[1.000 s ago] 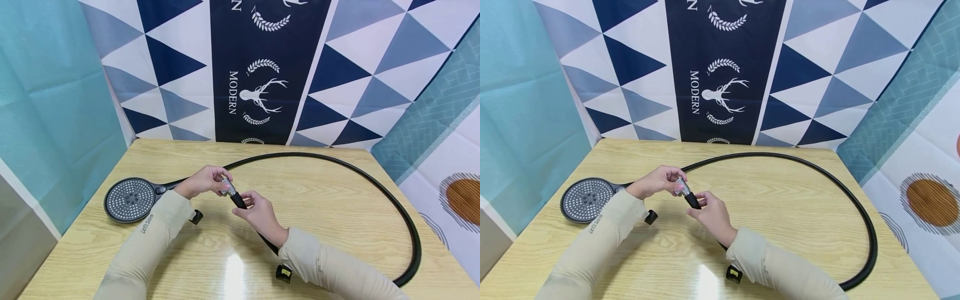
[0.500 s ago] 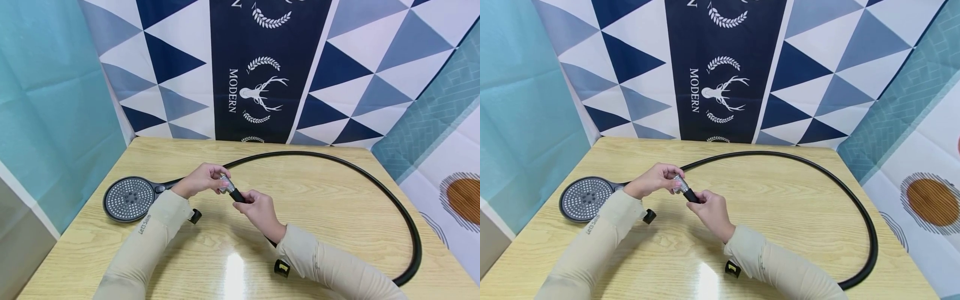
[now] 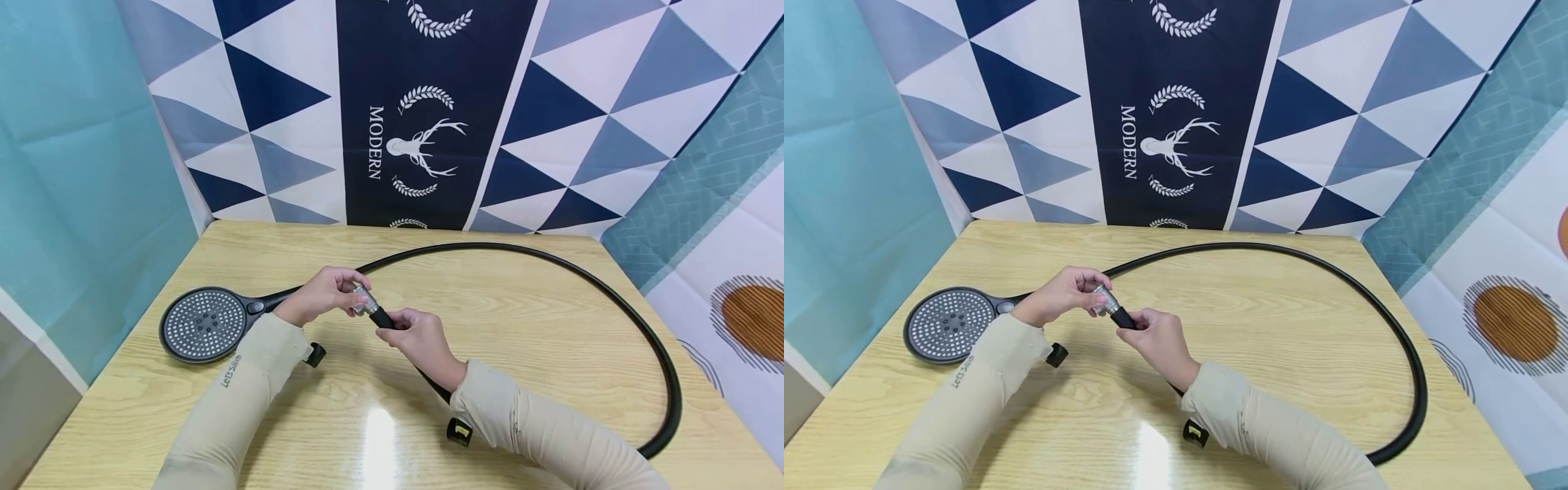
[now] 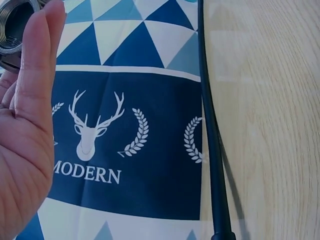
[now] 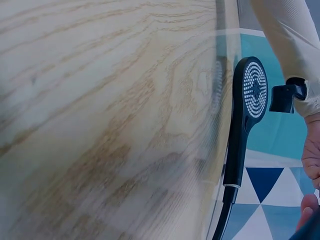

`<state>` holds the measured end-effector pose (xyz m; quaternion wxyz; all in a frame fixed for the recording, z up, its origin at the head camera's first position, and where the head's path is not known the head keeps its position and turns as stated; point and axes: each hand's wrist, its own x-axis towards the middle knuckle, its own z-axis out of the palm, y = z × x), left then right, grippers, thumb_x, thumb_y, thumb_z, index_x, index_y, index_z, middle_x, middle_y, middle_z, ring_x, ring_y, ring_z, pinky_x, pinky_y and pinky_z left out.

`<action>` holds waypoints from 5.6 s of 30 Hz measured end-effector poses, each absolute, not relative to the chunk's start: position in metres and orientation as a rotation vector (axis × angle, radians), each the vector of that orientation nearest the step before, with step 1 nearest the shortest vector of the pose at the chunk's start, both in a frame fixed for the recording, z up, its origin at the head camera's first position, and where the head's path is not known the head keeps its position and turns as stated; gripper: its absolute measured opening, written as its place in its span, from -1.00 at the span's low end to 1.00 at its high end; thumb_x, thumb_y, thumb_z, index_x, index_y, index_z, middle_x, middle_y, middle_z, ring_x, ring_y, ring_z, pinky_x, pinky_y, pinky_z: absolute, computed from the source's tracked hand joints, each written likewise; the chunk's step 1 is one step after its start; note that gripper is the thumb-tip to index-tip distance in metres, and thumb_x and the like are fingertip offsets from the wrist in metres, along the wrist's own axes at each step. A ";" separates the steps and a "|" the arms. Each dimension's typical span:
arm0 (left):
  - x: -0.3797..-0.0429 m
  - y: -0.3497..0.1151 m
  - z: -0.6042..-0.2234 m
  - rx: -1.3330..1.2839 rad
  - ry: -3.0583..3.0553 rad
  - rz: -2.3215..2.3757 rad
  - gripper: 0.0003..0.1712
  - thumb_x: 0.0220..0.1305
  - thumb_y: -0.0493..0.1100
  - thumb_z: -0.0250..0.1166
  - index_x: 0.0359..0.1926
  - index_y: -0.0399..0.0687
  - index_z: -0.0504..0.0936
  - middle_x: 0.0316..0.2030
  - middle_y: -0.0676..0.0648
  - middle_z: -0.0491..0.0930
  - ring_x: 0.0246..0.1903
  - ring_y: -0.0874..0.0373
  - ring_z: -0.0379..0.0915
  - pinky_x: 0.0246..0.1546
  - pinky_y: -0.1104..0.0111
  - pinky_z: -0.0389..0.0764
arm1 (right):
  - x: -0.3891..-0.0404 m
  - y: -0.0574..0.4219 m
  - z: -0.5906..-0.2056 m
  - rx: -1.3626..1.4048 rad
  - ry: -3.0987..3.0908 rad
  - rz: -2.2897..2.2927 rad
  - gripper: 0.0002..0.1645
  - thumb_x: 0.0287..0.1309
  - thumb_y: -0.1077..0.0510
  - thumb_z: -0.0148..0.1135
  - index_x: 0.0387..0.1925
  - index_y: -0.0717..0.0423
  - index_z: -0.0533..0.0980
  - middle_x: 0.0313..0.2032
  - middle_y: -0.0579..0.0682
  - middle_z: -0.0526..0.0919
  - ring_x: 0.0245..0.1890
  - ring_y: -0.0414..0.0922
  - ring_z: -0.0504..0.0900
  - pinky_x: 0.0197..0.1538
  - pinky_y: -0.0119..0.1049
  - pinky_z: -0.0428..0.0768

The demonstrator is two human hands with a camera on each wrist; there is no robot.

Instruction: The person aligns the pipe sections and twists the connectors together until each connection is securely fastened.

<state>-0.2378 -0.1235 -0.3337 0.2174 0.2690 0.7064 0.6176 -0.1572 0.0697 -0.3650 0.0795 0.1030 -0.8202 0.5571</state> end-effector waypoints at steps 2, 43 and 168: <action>-0.238 -0.124 -0.334 0.749 1.948 1.714 -0.81 0.26 -0.44 0.19 -0.13 -0.51 0.49 -0.46 -0.02 0.63 -0.45 0.20 0.58 -0.39 0.34 0.63 | -0.158 0.070 -0.365 0.316 -2.460 1.658 -0.76 -0.09 0.39 0.41 -0.30 0.43 0.63 -0.50 0.16 0.69 -0.58 -0.19 0.62 -0.52 -0.46 0.53; -0.241 -0.112 -0.325 0.579 2.053 1.666 -0.73 0.30 -0.35 0.21 -0.03 -0.47 0.52 -0.47 0.02 0.64 -0.55 0.22 0.54 -0.49 0.40 0.57 | -0.166 0.061 -0.357 0.138 -2.354 1.605 -0.75 -0.21 0.40 0.47 -0.36 0.35 0.65 -0.44 0.15 0.70 -0.51 -0.13 0.65 -0.49 -0.42 0.56; -0.250 -0.110 -0.348 0.324 2.095 1.688 -0.57 0.31 -0.33 0.22 0.15 -0.49 0.46 -0.32 -0.19 0.68 -0.45 0.21 0.61 -0.36 0.34 0.64 | -0.161 0.090 -0.372 -0.175 -2.737 1.995 -0.72 0.00 0.27 0.38 -0.20 0.31 0.63 -0.51 -0.07 0.67 -0.57 -0.22 0.56 -0.53 -0.32 0.51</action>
